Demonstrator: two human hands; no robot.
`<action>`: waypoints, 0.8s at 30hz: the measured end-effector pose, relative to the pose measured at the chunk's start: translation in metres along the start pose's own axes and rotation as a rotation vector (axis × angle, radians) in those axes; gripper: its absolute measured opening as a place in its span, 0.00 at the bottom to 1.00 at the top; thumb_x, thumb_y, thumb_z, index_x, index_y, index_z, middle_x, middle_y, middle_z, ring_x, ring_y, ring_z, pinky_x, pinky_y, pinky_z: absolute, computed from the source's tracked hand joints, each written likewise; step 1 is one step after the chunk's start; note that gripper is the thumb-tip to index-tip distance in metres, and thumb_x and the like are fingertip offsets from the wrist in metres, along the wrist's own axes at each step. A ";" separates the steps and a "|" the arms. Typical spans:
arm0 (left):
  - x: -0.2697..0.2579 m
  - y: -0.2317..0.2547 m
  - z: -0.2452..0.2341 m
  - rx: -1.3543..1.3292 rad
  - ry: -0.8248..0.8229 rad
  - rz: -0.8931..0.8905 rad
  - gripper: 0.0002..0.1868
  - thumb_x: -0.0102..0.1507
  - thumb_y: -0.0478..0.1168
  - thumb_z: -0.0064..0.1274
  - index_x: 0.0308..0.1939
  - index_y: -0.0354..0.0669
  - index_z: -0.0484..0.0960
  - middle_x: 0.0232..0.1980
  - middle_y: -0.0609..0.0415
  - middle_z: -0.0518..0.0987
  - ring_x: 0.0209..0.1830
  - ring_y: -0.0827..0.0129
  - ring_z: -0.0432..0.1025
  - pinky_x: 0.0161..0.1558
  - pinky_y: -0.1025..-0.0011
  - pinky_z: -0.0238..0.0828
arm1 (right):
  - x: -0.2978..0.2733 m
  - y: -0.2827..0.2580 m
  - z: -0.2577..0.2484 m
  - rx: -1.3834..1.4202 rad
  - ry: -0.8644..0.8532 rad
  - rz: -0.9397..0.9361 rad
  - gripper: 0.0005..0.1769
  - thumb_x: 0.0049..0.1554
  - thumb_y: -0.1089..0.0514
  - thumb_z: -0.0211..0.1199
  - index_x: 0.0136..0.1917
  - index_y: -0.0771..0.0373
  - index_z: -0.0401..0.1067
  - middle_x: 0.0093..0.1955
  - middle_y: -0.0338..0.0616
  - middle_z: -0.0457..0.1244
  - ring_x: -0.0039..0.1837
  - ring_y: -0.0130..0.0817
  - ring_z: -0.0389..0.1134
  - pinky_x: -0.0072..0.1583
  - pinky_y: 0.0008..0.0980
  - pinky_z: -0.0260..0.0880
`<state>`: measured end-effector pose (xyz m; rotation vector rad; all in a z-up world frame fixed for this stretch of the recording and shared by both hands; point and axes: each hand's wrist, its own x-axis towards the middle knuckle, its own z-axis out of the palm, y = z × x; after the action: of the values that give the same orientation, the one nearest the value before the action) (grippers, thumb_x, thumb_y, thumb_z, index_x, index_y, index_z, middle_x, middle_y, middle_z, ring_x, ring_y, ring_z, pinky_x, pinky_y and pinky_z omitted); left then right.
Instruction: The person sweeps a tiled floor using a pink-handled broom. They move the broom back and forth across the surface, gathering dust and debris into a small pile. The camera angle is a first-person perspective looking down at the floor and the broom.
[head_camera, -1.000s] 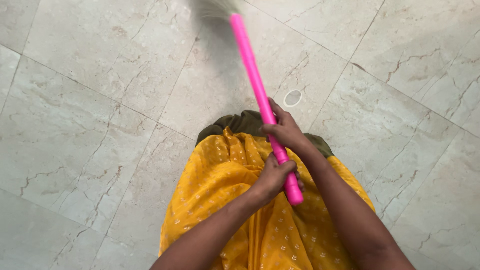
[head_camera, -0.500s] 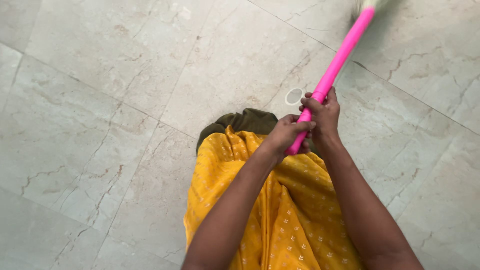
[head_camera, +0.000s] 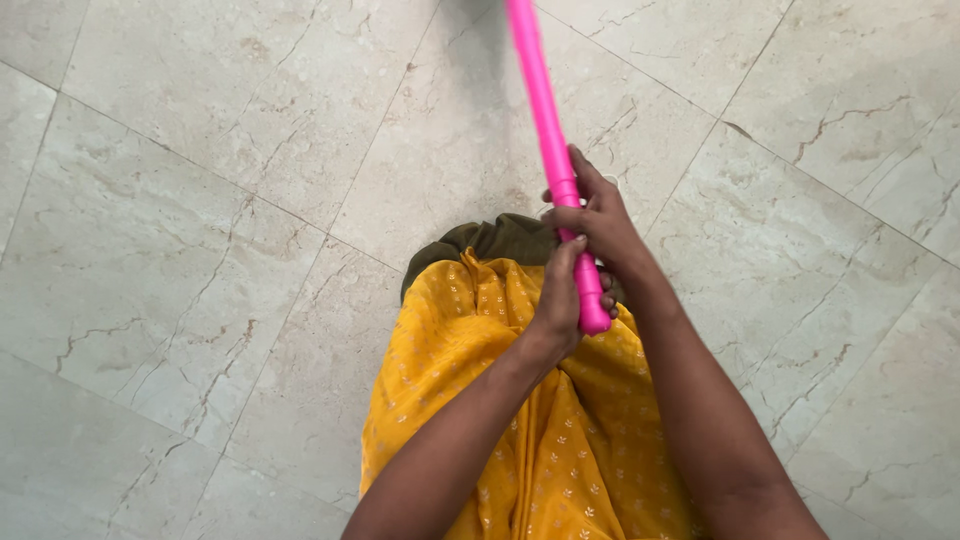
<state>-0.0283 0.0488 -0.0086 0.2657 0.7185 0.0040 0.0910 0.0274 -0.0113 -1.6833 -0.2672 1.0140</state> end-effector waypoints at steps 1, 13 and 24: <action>-0.004 0.004 0.001 -0.049 -0.054 0.020 0.23 0.71 0.53 0.43 0.50 0.34 0.62 0.26 0.53 0.71 0.15 0.71 0.69 0.18 0.71 0.74 | -0.004 -0.002 0.005 0.061 -0.014 -0.048 0.59 0.46 0.68 0.63 0.86 0.61 0.43 0.56 0.55 0.66 0.46 0.35 0.72 0.46 0.32 0.76; -0.004 0.027 0.014 0.467 -0.285 -0.103 0.15 0.61 0.42 0.45 0.48 0.38 0.66 0.27 0.51 0.73 0.16 0.70 0.69 0.19 0.70 0.72 | -0.043 -0.002 -0.012 0.175 0.468 -0.104 0.43 0.50 0.67 0.61 0.77 0.67 0.52 0.47 0.46 0.65 0.39 0.32 0.69 0.41 0.31 0.76; -0.011 -0.003 0.001 0.509 -0.052 -0.120 0.11 0.63 0.44 0.46 0.41 0.39 0.68 0.27 0.54 0.73 0.17 0.71 0.69 0.19 0.71 0.70 | -0.043 0.025 -0.027 0.006 0.340 0.069 0.32 0.48 0.67 0.60 0.66 0.65 0.59 0.42 0.46 0.62 0.36 0.33 0.69 0.39 0.33 0.78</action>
<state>-0.0364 0.0444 -0.0020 0.7061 0.6752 -0.3022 0.0766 -0.0270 -0.0118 -1.8361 0.0170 0.7598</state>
